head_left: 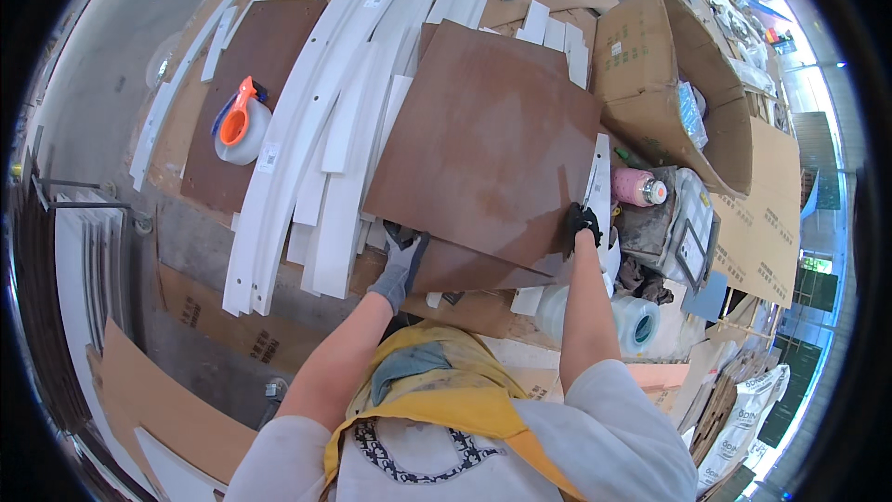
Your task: The person uses a utility knife to score and cut brown and white boards on a workbench. They wipe the surface with a cloth, flip boards, and stack cut pieces. A coworker is visible in the background.
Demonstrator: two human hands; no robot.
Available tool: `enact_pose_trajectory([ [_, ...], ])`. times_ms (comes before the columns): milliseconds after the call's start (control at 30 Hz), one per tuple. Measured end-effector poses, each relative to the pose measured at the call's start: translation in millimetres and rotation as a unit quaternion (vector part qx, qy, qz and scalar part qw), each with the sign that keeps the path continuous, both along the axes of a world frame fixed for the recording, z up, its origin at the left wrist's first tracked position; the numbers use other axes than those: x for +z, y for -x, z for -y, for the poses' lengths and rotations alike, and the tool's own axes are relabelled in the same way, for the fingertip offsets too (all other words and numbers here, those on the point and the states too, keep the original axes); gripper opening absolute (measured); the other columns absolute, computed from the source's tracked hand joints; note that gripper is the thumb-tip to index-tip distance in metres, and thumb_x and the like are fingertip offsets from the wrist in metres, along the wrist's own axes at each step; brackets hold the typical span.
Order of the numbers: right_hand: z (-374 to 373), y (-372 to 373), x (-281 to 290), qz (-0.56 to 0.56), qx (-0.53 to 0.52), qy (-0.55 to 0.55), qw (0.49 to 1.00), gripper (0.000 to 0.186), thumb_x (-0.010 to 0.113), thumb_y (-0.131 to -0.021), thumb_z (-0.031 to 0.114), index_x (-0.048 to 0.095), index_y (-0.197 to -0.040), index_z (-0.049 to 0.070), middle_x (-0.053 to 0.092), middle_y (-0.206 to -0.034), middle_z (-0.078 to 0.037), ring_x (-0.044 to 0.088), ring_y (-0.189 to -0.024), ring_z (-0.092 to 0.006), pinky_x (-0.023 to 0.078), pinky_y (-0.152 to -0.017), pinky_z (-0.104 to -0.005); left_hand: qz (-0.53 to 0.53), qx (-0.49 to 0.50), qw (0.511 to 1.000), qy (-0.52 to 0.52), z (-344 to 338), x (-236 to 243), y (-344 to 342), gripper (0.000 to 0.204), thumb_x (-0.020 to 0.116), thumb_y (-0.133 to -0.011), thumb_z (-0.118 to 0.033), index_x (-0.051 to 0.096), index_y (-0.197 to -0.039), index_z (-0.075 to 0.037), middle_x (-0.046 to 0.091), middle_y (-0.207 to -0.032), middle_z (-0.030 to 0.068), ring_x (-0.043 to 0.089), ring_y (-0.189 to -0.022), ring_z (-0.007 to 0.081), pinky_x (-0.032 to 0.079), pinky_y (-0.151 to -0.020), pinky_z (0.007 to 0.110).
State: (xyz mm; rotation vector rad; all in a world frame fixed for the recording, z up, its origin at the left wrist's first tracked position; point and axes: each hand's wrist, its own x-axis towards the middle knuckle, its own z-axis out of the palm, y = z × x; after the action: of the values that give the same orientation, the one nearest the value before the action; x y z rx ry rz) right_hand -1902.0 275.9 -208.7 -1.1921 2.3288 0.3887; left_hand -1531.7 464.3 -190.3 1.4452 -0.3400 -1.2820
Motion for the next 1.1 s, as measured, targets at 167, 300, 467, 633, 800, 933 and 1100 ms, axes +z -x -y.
enact_pose_trajectory([
  [167,9,15,9,0.107,-0.133,0.030,0.985,0.075,0.037,-0.086,0.063,0.047,-0.135,0.007,0.048,-0.137,-0.016,0.048,-0.122,-0.0342,0.038,-0.101,-0.0465,-0.027,-0.045,0.999,-0.003,12,3,-5,0.053,0.068,-0.085,-0.017,0.043,-0.130,-0.004,0.054,-0.118,0.0087,0.052,-0.101,0.0172,0.047,-0.087,0.032],
  [300,2,-36,23,0.379,-0.259,0.036,0.888,0.095,0.053,-0.078,0.072,0.033,-0.144,0.007,0.041,-0.142,-0.015,0.039,-0.128,-0.0318,0.038,-0.099,-0.0482,0.171,-0.079,0.974,-0.122,2,35,-60,0.030,0.065,-0.089,-0.025,0.063,-0.103,0.001,0.064,-0.089,0.0045,0.056,-0.081,0.0136,0.048,-0.075,0.030],
  [467,8,34,-60,0.449,-0.308,0.140,0.827,0.080,0.055,-0.081,0.066,0.045,-0.137,0.010,0.049,-0.136,-0.009,0.046,-0.121,-0.0271,0.038,-0.101,-0.0402,0.218,-0.097,0.968,-0.072,-7,62,-130,0.046,0.063,-0.086,-0.042,0.063,-0.095,0.003,0.065,-0.081,0.0157,0.059,-0.074,0.0267,0.047,-0.069,0.038],
  [633,3,-69,-23,0.559,-0.324,0.215,0.732,0.056,0.054,-0.089,0.054,0.054,-0.128,0.013,0.057,-0.127,-0.005,0.052,-0.113,-0.0252,0.041,-0.099,-0.0389,0.427,-0.195,0.860,-0.199,-97,71,-208,0.057,0.054,-0.088,-0.053,0.067,-0.100,0.001,0.067,-0.088,0.0227,0.062,-0.082,0.0367,0.047,-0.077,0.044],
  [800,-16,-92,-15,0.622,-0.321,0.199,0.686,0.051,0.053,-0.091,0.051,0.055,-0.122,0.012,0.058,-0.121,-0.006,0.053,-0.112,-0.0264,0.043,-0.096,-0.0428,0.412,-0.122,0.871,-0.237,-116,105,-190,0.047,0.051,-0.093,-0.044,0.067,-0.094,0.000,0.066,-0.088,0.0241,0.063,-0.082,0.0367,0.047,-0.073,0.045],
  [933,-100,-131,-12,0.609,-0.225,0.097,0.754,0.031,0.054,-0.094,0.045,0.062,-0.095,0.015,0.060,-0.077,-0.001,0.059,-0.069,-0.0180,0.051,-0.060,-0.0316,0.400,-0.025,0.893,-0.204,-166,108,-185,0.038,0.052,-0.093,-0.036,0.063,-0.107,-0.002,0.065,-0.096,0.0231,0.063,-0.091,0.0378,0.049,-0.081,0.046],
  [1100,-197,-188,11,0.595,-0.178,0.063,0.781,0.050,0.037,-0.099,0.045,0.048,-0.133,0.009,0.052,-0.127,-0.007,0.048,-0.113,-0.0215,0.039,-0.100,-0.0356,0.381,-0.022,0.902,-0.201,-192,157,-181,0.040,0.051,-0.093,-0.039,0.064,-0.100,-0.002,0.064,-0.089,0.0232,0.062,-0.085,0.0376,0.047,-0.077,0.046],
])
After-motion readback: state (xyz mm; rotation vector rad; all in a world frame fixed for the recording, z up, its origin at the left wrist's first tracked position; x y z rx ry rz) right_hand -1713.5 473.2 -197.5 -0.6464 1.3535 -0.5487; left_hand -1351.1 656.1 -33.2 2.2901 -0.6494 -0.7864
